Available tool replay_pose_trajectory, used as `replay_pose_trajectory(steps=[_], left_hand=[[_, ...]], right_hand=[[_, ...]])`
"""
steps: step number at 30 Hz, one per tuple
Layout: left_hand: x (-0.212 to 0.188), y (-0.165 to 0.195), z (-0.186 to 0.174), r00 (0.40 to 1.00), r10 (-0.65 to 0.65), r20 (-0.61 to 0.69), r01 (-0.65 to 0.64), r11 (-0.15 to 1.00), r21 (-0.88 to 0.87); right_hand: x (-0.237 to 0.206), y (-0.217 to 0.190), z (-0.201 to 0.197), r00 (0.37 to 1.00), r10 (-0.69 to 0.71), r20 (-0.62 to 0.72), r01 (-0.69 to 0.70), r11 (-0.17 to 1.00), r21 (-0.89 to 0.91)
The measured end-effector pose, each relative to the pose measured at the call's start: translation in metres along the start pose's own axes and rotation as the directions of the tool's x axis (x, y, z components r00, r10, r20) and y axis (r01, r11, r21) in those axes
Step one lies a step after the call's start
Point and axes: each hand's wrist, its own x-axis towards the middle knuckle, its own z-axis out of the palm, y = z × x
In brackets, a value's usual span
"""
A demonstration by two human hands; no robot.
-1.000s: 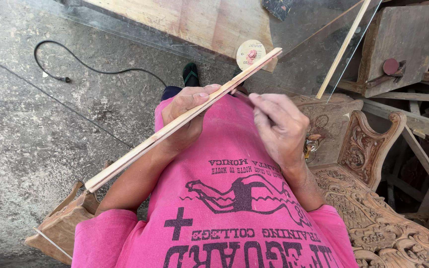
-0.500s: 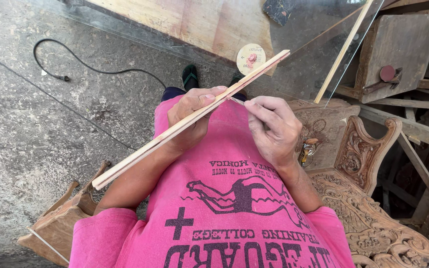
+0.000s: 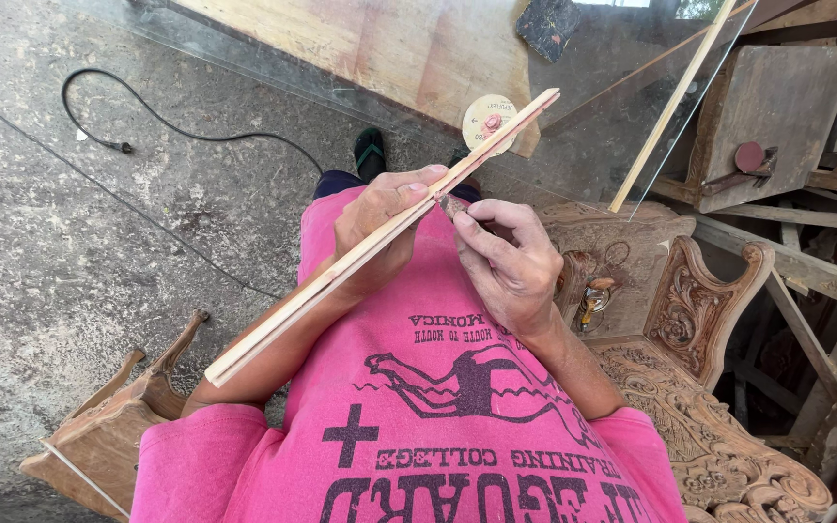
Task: The person sits holding a long thin wooden strip and runs a small blade along its edge to shave and smooth it. They periodically press the strip's end against a round sanding disc on the table and hold the strip up to view its edge before continuing to shave along it.
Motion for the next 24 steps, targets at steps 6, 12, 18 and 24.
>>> replay_pose_trajectory(steps=[6, 12, 18, 24], left_hand=[[-0.001, -0.006, -0.002, 1.0, -0.026, 0.005, 0.026, 1.0, 0.014], [-0.002, -0.013, -0.005, 0.992, 0.127, 0.025, -0.128, 0.99, 0.061], [0.002, -0.012, -0.013, 0.975, 0.188, 0.115, -0.199, 0.976, 0.087], [0.008, 0.0, -0.02, 0.971, 0.143, 0.191, -0.168, 0.978, 0.121]], right_hand=[[0.008, -0.003, -0.019, 0.996, -0.053, 0.074, 0.059, 0.995, -0.079], [0.019, -0.008, -0.038, 0.989, -0.09, 0.119, 0.111, 0.978, -0.175], [0.026, -0.017, -0.043, 0.981, -0.097, 0.17, 0.135, 0.964, -0.228], [0.029, -0.032, -0.05, 0.97, -0.056, 0.236, 0.129, 0.943, -0.308]])
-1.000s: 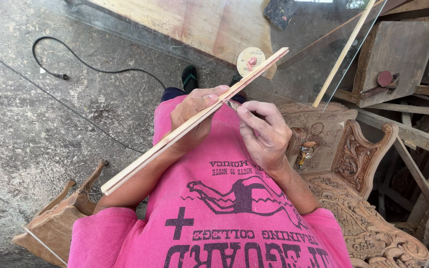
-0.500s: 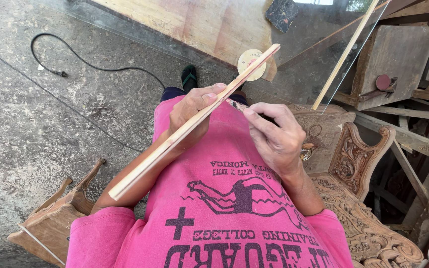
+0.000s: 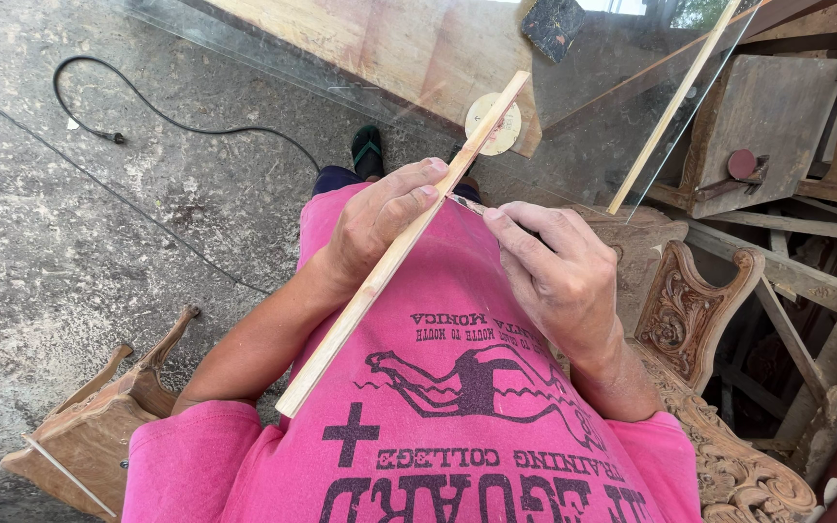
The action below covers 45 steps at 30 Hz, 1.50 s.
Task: The person sits holding a long thin wooden strip and runs a small blade along its edge to shave and smooth it. They periodically press the strip's end against a round sanding disc on the table and hold the strip up to view its edge before continuing to shave along it.
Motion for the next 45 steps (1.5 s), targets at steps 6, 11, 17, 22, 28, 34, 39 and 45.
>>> replay_pose_trajectory(steps=[6, 11, 17, 22, 28, 34, 39, 45], left_hand=[[0.004, 0.005, -0.003, 1.0, -0.011, 0.016, 0.011, 1.0, 0.013], [0.0, 0.005, -0.002, 0.998, -0.023, 0.064, 0.02, 0.999, 0.045], [-0.009, 0.005, 0.0, 0.997, -0.047, 0.068, 0.044, 0.998, 0.049], [-0.017, 0.002, 0.008, 0.997, -0.078, 0.022, 0.077, 0.996, 0.032], [-0.023, -0.001, 0.023, 0.99, -0.065, -0.126, 0.064, 0.998, -0.01], [-0.022, 0.008, 0.027, 0.971, -0.181, -0.159, 0.164, 0.98, -0.113], [-0.017, 0.018, 0.024, 0.965, -0.218, -0.147, 0.201, 0.972, -0.123], [-0.015, 0.019, 0.023, 0.964, -0.232, -0.13, 0.213, 0.966, -0.146]], right_hand=[[0.005, -0.009, -0.008, 0.999, -0.02, 0.025, 0.023, 0.994, -0.11], [0.009, -0.017, -0.012, 0.997, -0.033, 0.065, 0.042, 0.988, -0.147], [0.008, -0.026, -0.017, 0.991, -0.067, 0.115, 0.082, 0.987, -0.137], [0.001, -0.024, -0.012, 0.99, -0.082, 0.112, 0.091, 0.993, -0.079], [-0.014, 0.003, 0.004, 0.999, 0.01, 0.034, -0.016, 0.983, 0.181], [-0.03, 0.023, 0.036, 0.975, 0.221, -0.036, -0.173, 0.846, 0.504], [-0.038, 0.029, 0.045, 0.972, 0.23, -0.038, -0.177, 0.834, 0.523], [-0.039, 0.031, 0.055, 0.947, 0.32, 0.021, -0.261, 0.734, 0.626]])
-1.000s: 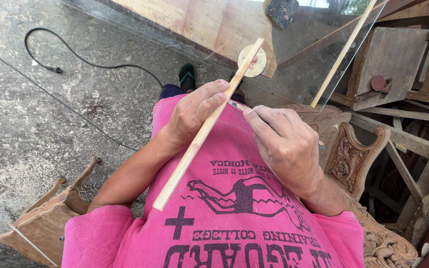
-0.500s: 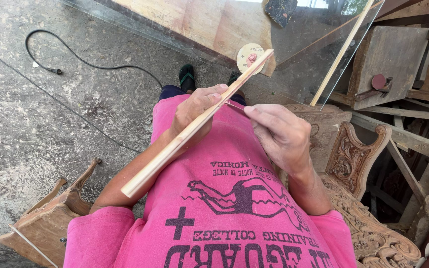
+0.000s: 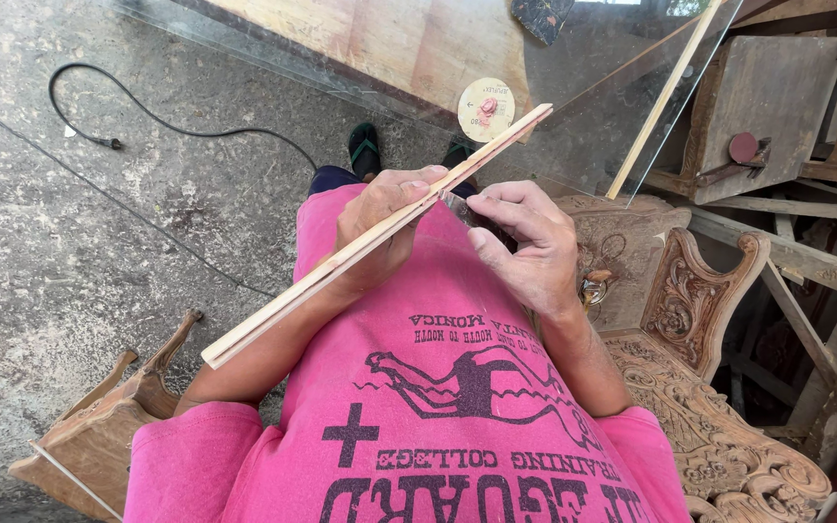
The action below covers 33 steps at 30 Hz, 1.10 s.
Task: The person sits holding a long thin wooden strip and runs a small blade along its edge to shave and smooth it. They periodically press the strip's end against a round sanding disc on the table and hold the strip up to view its edge before continuing to shave along it.
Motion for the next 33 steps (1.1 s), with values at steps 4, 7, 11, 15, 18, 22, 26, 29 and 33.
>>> replay_pose_trajectory(steps=[4, 7, 11, 15, 18, 22, 26, 29, 33], left_hand=[[-0.002, -0.004, -0.001, 1.0, 0.023, 0.0, -0.023, 1.0, 0.004], [-0.003, -0.008, -0.003, 0.999, 0.039, -0.012, -0.038, 0.999, 0.007], [0.0, -0.016, -0.007, 0.994, 0.111, 0.005, -0.111, 0.993, 0.048], [0.002, -0.022, -0.01, 0.979, 0.195, 0.059, -0.192, 0.979, -0.065], [0.004, -0.024, -0.011, 0.98, 0.186, 0.065, -0.182, 0.981, -0.061], [0.005, -0.025, -0.012, 0.971, 0.213, 0.106, -0.214, 0.977, -0.001], [0.007, -0.024, -0.015, 0.97, 0.211, 0.121, -0.214, 0.977, 0.015], [0.008, -0.023, -0.018, 0.966, 0.208, 0.155, -0.206, 0.978, -0.027], [0.007, -0.023, -0.02, 0.965, 0.187, 0.183, -0.18, 0.982, -0.057]], right_hand=[[0.003, 0.0, 0.004, 0.999, -0.032, 0.021, 0.033, 0.996, -0.08], [0.007, -0.005, 0.003, 0.99, -0.131, 0.044, 0.136, 0.98, -0.143], [0.004, -0.019, -0.005, 0.985, -0.172, 0.0, 0.164, 0.939, -0.301], [0.006, -0.03, -0.013, 0.952, -0.304, 0.042, 0.283, 0.817, -0.503], [0.012, -0.039, -0.019, 0.907, -0.393, 0.15, 0.402, 0.709, -0.579], [0.017, -0.053, -0.018, 0.864, -0.448, 0.229, 0.489, 0.643, -0.59], [0.023, -0.063, -0.017, 0.855, -0.446, 0.266, 0.509, 0.625, -0.591], [0.027, -0.066, -0.017, 0.846, -0.449, 0.287, 0.524, 0.607, -0.597], [0.03, -0.066, -0.019, 0.843, -0.445, 0.302, 0.529, 0.588, -0.612]])
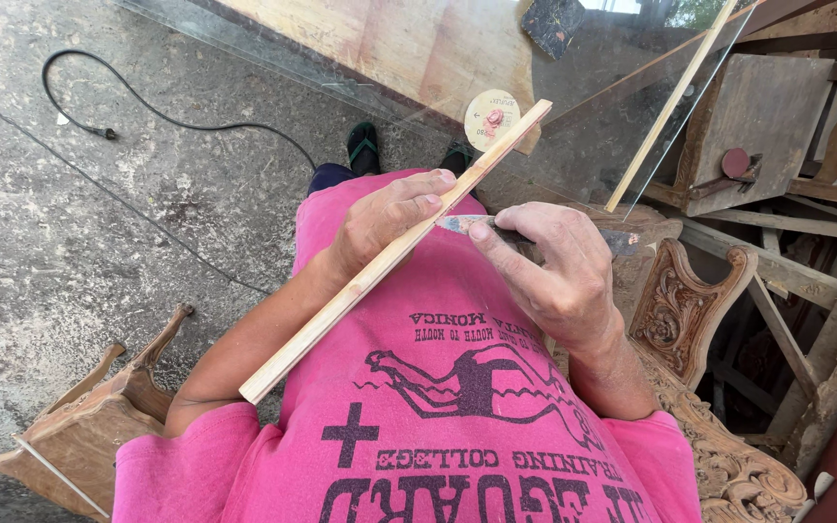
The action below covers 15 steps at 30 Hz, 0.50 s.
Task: The person sits holding a long thin wooden strip and runs a small blade along its edge to shave and smooth it. They periodically press the strip's end against a round sanding disc on the table and hold the strip up to view its edge before continuing to shave along it.
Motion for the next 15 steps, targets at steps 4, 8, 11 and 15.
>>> replay_pose_trajectory(steps=[4, 8, 11, 15], left_hand=[[-0.001, -0.002, 0.001, 1.0, -0.007, 0.009, 0.007, 1.0, -0.015], [-0.001, -0.002, 0.002, 1.0, 0.003, 0.023, -0.002, 1.0, -0.026], [0.0, 0.0, 0.001, 1.0, 0.004, 0.015, -0.003, 1.0, -0.027], [0.001, 0.001, 0.001, 1.0, 0.02, 0.022, -0.019, 0.999, -0.041]], right_hand=[[0.0, 0.006, 0.0, 1.0, 0.009, 0.004, -0.009, 1.0, 0.021], [-0.001, 0.015, 0.001, 0.999, 0.022, 0.023, -0.023, 0.997, 0.067], [-0.002, 0.018, 0.003, 0.999, 0.041, 0.025, -0.044, 0.994, 0.101], [-0.006, 0.021, 0.002, 0.997, 0.058, 0.044, -0.063, 0.989, 0.132]])
